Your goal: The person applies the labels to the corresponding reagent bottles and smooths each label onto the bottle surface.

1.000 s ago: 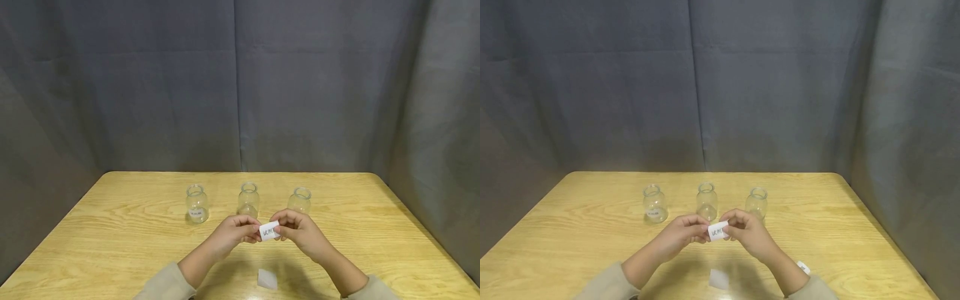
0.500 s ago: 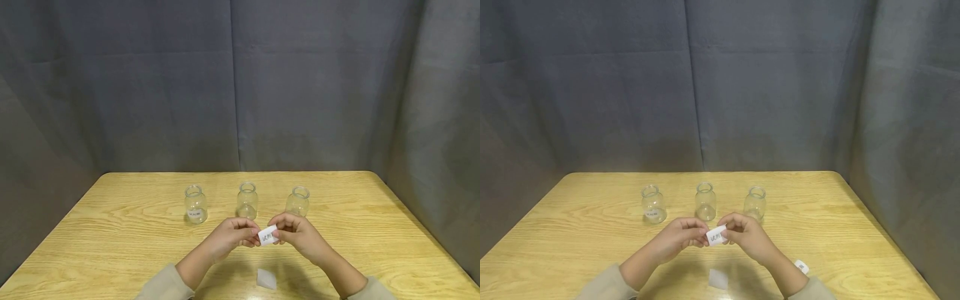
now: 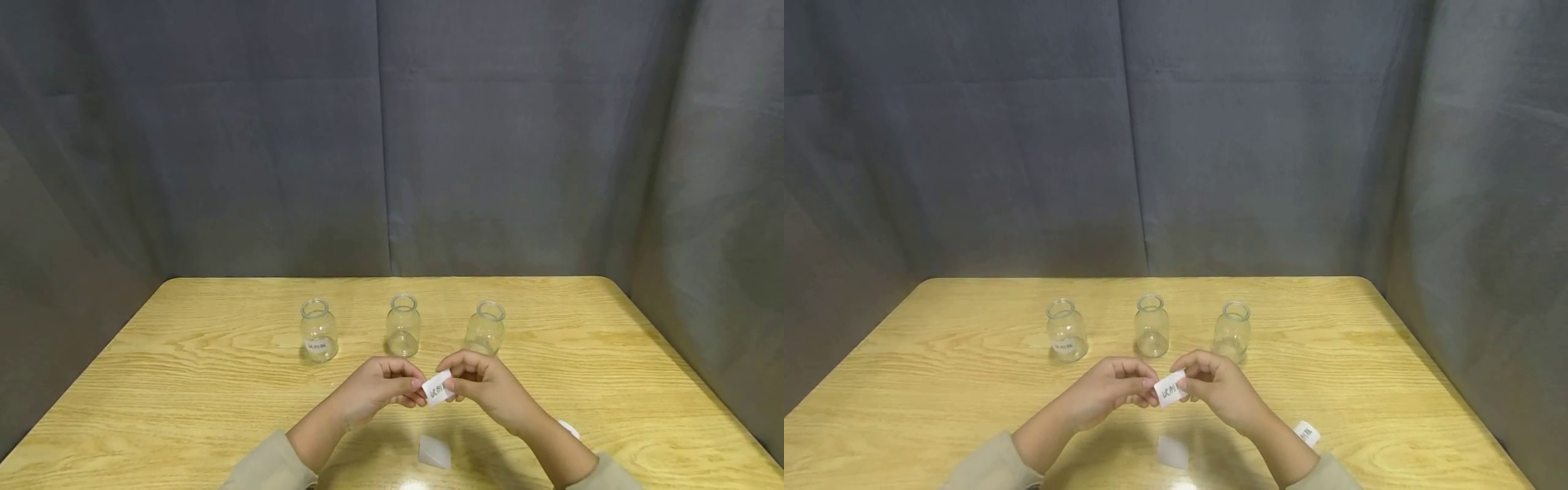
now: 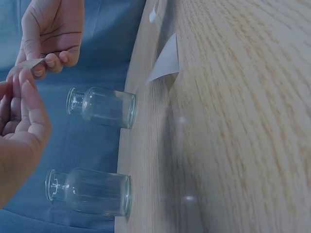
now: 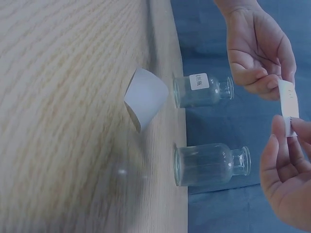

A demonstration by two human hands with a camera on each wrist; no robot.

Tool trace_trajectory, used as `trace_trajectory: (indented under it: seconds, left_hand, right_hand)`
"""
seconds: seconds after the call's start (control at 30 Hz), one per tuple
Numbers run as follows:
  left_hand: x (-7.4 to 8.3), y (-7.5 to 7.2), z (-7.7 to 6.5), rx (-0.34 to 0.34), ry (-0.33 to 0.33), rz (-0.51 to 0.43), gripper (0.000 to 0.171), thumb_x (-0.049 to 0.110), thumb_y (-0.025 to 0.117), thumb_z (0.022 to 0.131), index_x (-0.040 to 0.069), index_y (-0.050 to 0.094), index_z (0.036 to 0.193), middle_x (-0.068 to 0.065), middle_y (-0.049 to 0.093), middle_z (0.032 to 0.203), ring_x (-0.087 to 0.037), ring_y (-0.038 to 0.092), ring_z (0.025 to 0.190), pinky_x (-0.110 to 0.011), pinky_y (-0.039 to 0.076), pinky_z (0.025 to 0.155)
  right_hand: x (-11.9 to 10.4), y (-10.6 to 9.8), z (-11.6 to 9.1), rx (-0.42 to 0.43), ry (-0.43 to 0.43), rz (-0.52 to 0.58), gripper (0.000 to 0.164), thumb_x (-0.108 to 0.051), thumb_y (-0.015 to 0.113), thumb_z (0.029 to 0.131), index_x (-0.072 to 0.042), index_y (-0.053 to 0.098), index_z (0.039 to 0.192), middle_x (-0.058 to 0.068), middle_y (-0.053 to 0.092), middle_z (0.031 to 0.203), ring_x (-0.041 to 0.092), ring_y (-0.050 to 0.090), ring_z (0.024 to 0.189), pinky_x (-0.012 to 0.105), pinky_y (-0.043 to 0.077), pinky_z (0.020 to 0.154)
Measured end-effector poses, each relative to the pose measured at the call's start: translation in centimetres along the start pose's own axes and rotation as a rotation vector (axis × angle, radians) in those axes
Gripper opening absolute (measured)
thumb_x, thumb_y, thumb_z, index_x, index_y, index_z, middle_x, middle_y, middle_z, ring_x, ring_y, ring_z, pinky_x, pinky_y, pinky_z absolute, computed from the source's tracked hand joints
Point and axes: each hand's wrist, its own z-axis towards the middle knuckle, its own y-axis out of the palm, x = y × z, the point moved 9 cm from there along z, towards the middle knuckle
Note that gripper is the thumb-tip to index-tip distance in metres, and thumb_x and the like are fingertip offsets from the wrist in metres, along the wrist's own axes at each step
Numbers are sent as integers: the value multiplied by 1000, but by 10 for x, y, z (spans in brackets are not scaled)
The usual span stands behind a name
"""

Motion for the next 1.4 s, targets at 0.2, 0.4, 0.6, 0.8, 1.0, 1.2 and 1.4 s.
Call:
trace_trajectory:
  seconds: [0.2,0.4,0.6,0.8,1.0,1.2,1.4]
  left_hand:
    - [-1,1,0,-6,-2,1,25,0,52,83,-21,46,95,-5,59,75,-13,58,71,-25,47,66]
    - [-4,-1,-1,42,-37,47,22,2,53,83,-18,50,93,-6,60,75,-13,58,70,-28,48,67]
    - [-6,-3,-1,60,-58,88,20,2,53,83,-15,52,92,-7,60,76,-14,58,70,-28,48,68]
    - [-6,-2,0,32,-85,78,19,1,53,83,-16,52,92,-7,60,76,-14,59,70,-28,48,68]
    - [-3,1,0,-1,-91,79,19,0,52,83,-17,52,92,-8,61,76,-14,59,69,-30,48,68]
    - [-3,2,-2,-9,-101,85,19,1,52,83,-16,52,92,-7,61,76,-14,59,70,-30,48,68]
    - [-6,0,-3,6,-101,83,20,2,53,82,-16,52,91,-6,60,75,-14,59,70,-30,48,68]
  right_hand:
    - [1,0,-2,5,7,-3,22,-2,55,82,12,51,98,13,55,84,14,55,71,30,48,64]
    - [5,0,-5,13,45,-14,22,-2,55,82,12,50,99,13,54,83,15,53,71,29,48,64]
    - [7,3,-6,-2,94,-46,24,-5,58,81,9,51,99,10,51,76,15,50,67,26,47,59]
    - [6,5,-4,-33,93,-71,19,-6,57,82,7,52,95,10,52,76,16,51,69,27,48,61]
    - [6,5,-3,-46,90,-76,19,-8,56,82,6,52,95,10,52,77,17,52,71,28,48,62]
    - [6,6,-4,-46,86,-70,17,-6,56,82,6,53,94,10,52,77,16,52,70,27,47,61]
    - [5,9,-5,-61,65,-50,17,-5,55,82,7,53,95,11,53,78,16,52,69,26,47,61]
